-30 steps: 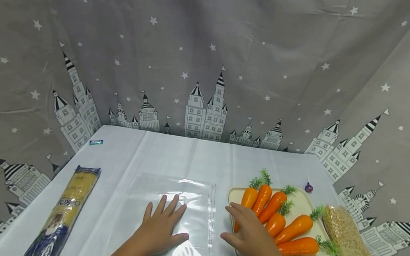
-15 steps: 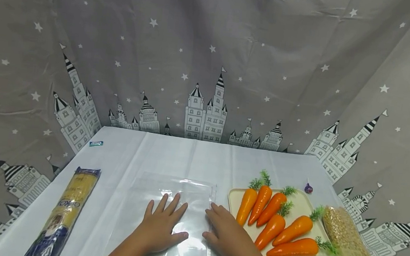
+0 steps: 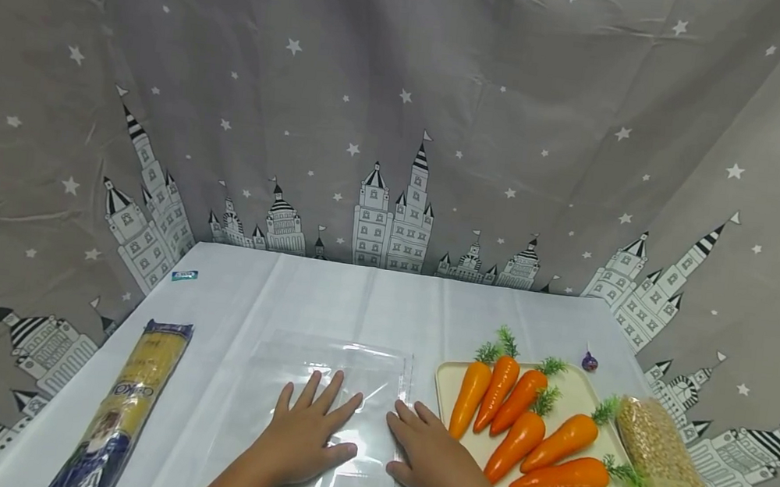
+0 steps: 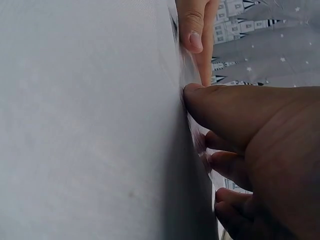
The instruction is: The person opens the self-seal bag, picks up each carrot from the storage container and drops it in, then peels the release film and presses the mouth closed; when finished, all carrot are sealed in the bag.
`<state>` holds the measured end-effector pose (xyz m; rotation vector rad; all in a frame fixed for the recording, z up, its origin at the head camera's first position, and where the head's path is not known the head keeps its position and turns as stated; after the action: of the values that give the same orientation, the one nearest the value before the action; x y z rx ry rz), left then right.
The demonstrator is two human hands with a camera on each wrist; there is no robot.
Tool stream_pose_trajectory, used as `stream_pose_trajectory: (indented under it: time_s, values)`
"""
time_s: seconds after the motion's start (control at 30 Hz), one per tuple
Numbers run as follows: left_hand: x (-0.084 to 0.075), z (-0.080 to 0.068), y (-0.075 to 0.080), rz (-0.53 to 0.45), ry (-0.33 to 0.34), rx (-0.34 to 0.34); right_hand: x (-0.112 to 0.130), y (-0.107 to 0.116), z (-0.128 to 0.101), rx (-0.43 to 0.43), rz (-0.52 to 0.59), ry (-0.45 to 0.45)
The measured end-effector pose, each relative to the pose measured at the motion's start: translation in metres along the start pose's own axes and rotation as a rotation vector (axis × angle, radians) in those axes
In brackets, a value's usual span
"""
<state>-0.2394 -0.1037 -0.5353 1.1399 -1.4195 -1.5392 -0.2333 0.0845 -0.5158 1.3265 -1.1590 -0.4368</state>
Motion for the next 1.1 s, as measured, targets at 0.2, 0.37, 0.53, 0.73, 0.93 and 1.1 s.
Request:
stream_pose_trajectory:
  time_s: [0.2,0.37,0.53,0.73,0.93,1.1]
  values:
    - [0.0014,-0.0013,-0.0001,-0.019,0.004,0.002,0.0021,0.0017,-0.0007,0.005,-0.009,0.005]
    - [0.0009,-0.0024,0.0019,-0.026,-0.002,0.003,0.0010,0.0004,0.0010,0.016,-0.028,-0.003]
    - [0.0006,-0.0018,0.0002,-0.041,-0.009,0.005,-0.0006,-0.0002,0.0021,0.017,-0.049,-0.010]
    - [0.0005,-0.0016,0.0002,-0.040,-0.014,-0.009,0.0003,0.0018,0.0013,0.007,-0.048,-0.011]
    - [0.0008,-0.0017,0.0023,-0.061,-0.021,-0.018,-0.0004,0.0021,0.0009,-0.009,-0.041,-0.006]
    - [0.0024,-0.0040,0.0038,-0.125,-0.010,-0.034,-0.0015,0.0015,0.0010,-0.014,0.007,-0.020]
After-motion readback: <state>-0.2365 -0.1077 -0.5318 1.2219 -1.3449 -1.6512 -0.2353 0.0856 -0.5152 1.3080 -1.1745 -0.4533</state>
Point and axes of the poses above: each hand's wrist, its own z-axis towards the middle knuckle, its own y-axis out of the back of the hand, x = y × z, the point moved 8 cm from there along z, towards the middle knuckle, and after that the axes turned 8 degrees about z, right-handed, at the moved point
